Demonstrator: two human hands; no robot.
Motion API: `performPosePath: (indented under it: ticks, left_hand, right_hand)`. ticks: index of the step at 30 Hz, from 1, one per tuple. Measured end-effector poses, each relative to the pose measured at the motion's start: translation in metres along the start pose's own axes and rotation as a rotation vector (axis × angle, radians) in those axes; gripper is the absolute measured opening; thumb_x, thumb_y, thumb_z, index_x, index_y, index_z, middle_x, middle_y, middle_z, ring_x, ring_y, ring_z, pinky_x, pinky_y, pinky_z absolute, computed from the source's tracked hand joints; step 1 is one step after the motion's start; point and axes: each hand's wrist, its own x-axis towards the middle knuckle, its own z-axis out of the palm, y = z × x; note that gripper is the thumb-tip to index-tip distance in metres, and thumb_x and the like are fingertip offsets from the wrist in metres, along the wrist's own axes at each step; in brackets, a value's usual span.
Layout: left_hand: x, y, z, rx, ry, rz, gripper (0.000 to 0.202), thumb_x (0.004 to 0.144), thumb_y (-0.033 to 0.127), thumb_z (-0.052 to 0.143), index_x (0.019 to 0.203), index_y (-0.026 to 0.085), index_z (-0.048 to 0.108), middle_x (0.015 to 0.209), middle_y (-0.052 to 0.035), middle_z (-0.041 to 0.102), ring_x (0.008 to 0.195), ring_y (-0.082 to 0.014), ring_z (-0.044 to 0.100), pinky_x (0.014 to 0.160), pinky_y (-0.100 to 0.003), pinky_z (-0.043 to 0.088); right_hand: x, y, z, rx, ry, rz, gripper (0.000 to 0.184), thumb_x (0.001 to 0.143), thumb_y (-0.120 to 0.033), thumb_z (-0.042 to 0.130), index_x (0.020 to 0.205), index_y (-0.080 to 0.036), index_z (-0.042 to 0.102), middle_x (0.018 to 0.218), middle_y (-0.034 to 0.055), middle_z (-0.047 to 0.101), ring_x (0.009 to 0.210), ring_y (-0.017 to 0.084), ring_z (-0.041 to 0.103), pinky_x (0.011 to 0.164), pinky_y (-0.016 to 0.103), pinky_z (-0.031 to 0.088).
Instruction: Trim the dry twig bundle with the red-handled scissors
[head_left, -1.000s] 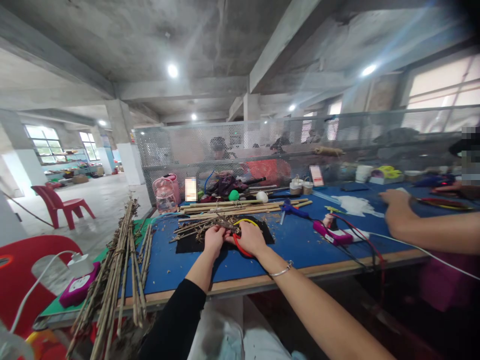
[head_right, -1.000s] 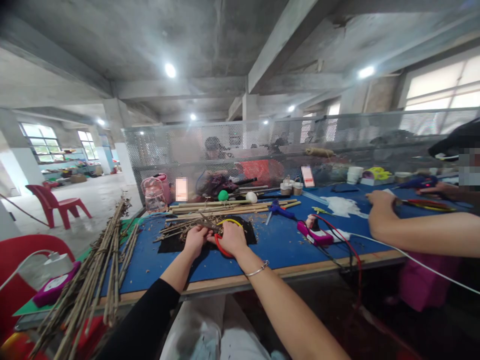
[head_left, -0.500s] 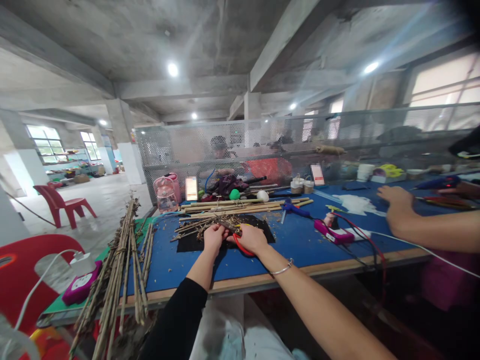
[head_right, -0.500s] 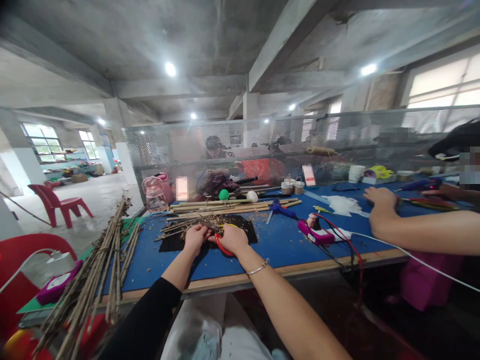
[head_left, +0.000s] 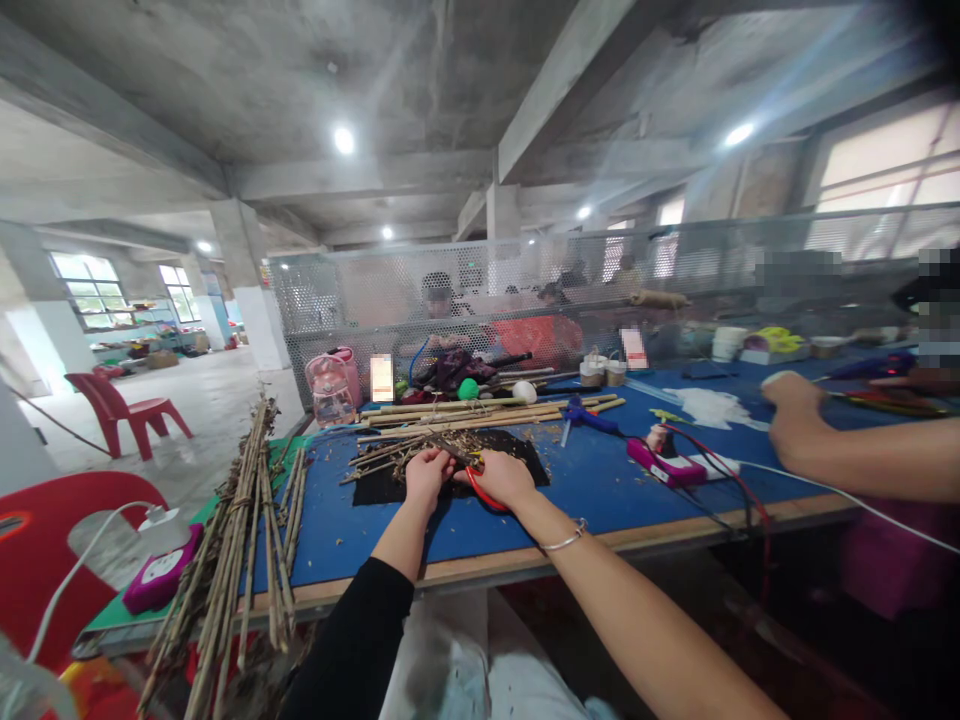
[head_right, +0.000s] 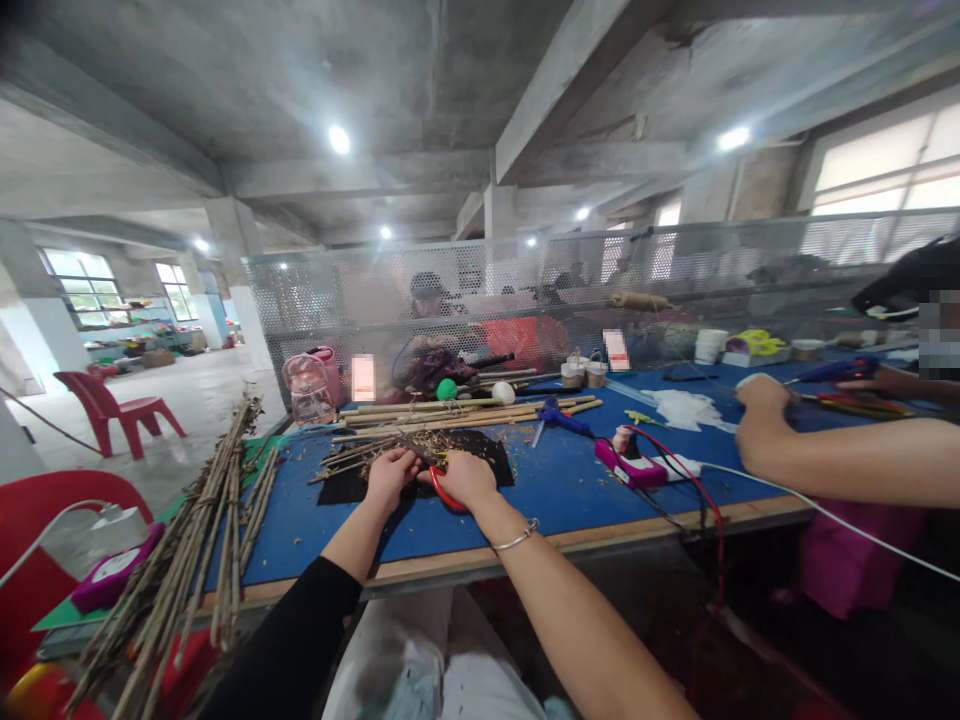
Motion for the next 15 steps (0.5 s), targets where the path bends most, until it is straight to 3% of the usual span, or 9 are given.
performPosePath:
  ticks: [6, 15]
  left_hand:
    - [0.0012, 0.0019, 0.0002, -0.049, 0.092, 0.037, 0.023, 0.053, 0.017, 0.073, 0.071, 0.010, 0.059, 0.059, -0.0025, 0.061, 0.048, -0.0064, 0.054, 0.051, -0.018, 0.044]
    - [0.0001, -0.0001, 0.0008, 0.054, 0.072, 0.129, 0.016, 0.051, 0.011, 0.067, 0.062, 0.012, 0.056, 0.054, 0.0008, 0.058, 0.045, -0.0054, 0.050, 0.046, -0.017, 0.041]
  right_hand:
    - [-0.0010, 0.0019, 0.0001, -0.004, 0.076, -0.001, 0.060, 0.068, -0.071, 0.041, 0.094, -0.019, 0.054, 0.090, 0.0100, 0.064, 0.084, 0.023, 0.060, 0.069, 0.030, 0.040]
    - [-0.0040, -0.0025, -0.0052, -0.024, 0.081, -0.086, 0.055, 0.068, -0.068, 0.044, 0.088, -0.018, 0.054, 0.087, 0.0085, 0.063, 0.084, 0.023, 0.059, 0.069, 0.029, 0.040]
